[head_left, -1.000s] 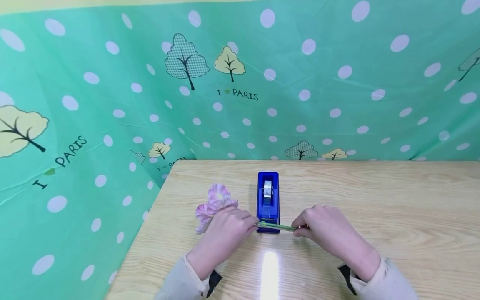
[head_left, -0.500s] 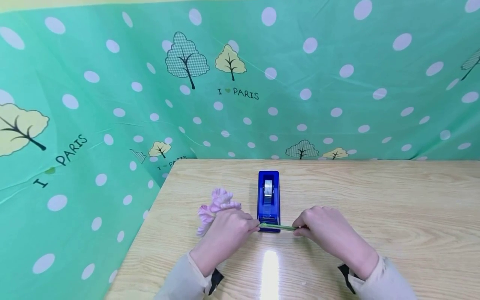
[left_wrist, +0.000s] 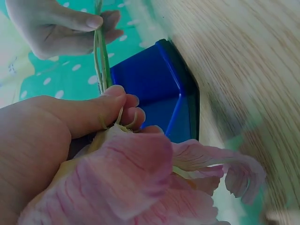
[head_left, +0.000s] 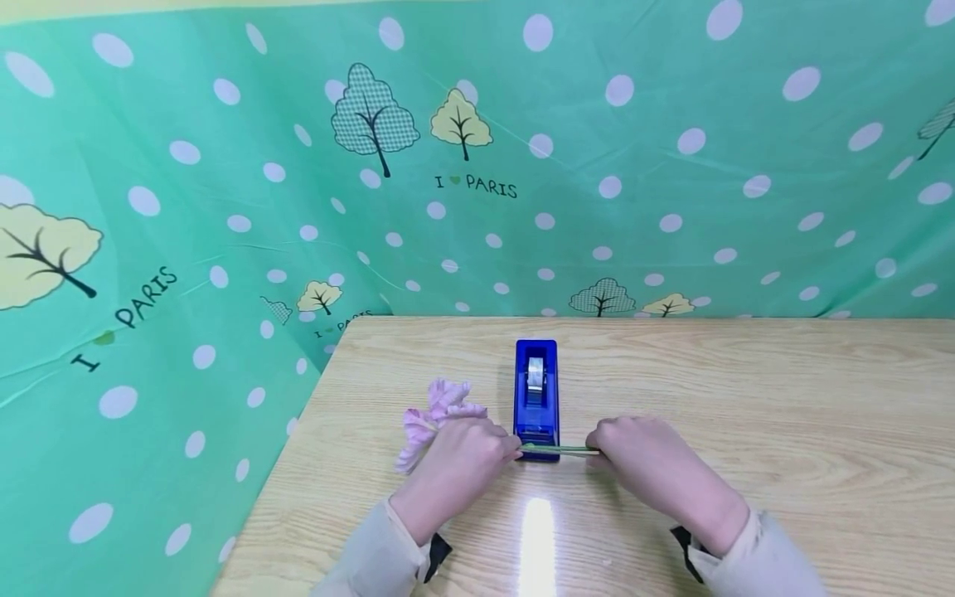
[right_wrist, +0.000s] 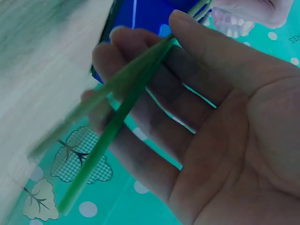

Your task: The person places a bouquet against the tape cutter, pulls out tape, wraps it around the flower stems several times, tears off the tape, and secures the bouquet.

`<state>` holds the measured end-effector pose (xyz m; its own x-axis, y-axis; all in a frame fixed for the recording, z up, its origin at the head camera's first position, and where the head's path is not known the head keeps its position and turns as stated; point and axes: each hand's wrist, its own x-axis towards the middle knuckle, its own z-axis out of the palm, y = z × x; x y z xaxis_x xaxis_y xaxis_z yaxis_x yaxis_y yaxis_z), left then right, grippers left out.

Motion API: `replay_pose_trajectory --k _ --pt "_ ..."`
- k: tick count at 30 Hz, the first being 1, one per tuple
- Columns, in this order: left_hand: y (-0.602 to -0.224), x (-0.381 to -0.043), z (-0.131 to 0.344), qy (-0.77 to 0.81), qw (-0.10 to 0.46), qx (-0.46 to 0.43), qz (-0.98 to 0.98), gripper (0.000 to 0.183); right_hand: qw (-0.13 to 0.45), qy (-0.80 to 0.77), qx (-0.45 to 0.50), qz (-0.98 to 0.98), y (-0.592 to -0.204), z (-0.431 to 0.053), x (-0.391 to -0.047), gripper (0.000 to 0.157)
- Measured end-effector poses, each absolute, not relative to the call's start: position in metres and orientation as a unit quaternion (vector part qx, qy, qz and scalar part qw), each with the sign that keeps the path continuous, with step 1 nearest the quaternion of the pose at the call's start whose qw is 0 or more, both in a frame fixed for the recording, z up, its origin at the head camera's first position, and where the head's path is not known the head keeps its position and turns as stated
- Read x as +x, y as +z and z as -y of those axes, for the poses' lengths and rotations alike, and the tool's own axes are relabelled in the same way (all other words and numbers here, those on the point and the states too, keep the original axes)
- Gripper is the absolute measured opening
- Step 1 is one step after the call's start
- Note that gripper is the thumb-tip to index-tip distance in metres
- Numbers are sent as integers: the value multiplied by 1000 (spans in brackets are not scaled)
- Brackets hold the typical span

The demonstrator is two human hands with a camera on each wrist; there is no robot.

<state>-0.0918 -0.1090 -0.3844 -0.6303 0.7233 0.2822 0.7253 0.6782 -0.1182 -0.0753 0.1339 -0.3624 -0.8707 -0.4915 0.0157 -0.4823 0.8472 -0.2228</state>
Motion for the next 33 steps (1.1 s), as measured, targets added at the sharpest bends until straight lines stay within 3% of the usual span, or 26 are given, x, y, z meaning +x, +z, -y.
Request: replay_pose_trajectory --k 4,10,19,33 --pt "-384 -91 109 7 160 -400 902 4 9 -109 -252 -962 -360 -129 -75 12" --pt "-384 -91 111 20 166 -402 900 6 -47 -130 -258 -956 -355 -114 -76 28" --pt "-385 -90 111 24 161 -399 902 9 -113 -138 -287 -941 -360 -88 -84 26" --pt "-382 -91 109 44 174 -395 901 8 -99 -165 -268 -944 -364 -83 -85 25"
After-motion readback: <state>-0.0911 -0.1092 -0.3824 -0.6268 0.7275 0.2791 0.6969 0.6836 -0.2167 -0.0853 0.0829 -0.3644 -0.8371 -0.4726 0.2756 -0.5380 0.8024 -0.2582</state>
